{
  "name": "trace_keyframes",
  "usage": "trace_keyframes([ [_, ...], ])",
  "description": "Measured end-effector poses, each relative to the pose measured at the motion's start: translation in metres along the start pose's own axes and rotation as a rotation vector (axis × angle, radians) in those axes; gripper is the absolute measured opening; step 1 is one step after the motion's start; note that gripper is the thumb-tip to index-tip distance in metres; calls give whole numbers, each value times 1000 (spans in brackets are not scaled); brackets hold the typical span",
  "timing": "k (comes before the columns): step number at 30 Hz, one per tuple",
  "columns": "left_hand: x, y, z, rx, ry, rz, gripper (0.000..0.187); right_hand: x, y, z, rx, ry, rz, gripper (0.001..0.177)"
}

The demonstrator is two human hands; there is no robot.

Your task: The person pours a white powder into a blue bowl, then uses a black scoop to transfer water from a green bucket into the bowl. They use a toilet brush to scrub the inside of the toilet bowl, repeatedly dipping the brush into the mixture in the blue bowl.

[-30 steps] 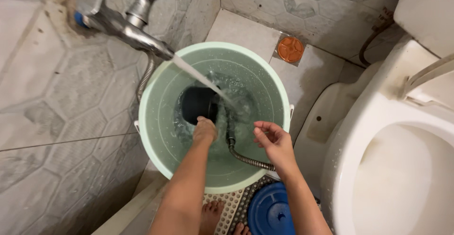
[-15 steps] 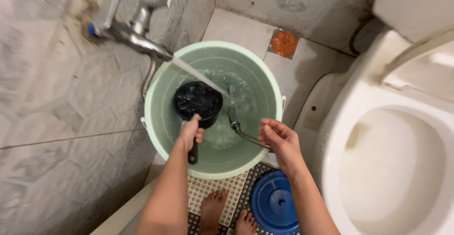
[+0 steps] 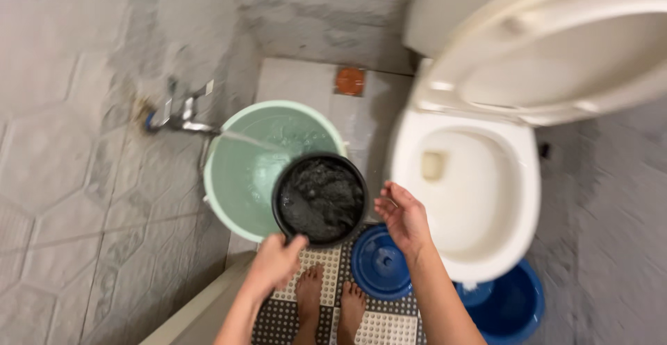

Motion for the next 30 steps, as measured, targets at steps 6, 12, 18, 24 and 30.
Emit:
trace_keyframes([
  [6,110,-64,80,332,432,-285,42,-163,-77,6,-64,429,129,17],
  [12,265,-110,131,351,836,-619,47,-311,-174,15,-234,607,218,25],
  [18,394,-148,144,524,1015,-714,46,-414,-212,28,-166,698,417,33],
  [24,495,-163,143,735,1119,-785,41,-485,-236,19,-272,859,391,29],
  [30,554,-177,149,885,1141,-793,40,-546,-241,30,-224,800,373,23],
])
Point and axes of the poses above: each hand's wrist, its own y-axis towards the middle knuckle, its own x-axis out of the palm, z = x × y, the point moved 8 cm from there along y, towards the middle knuckle, and after that the axes turned 14 degrees about x, right-handed, at the moved point
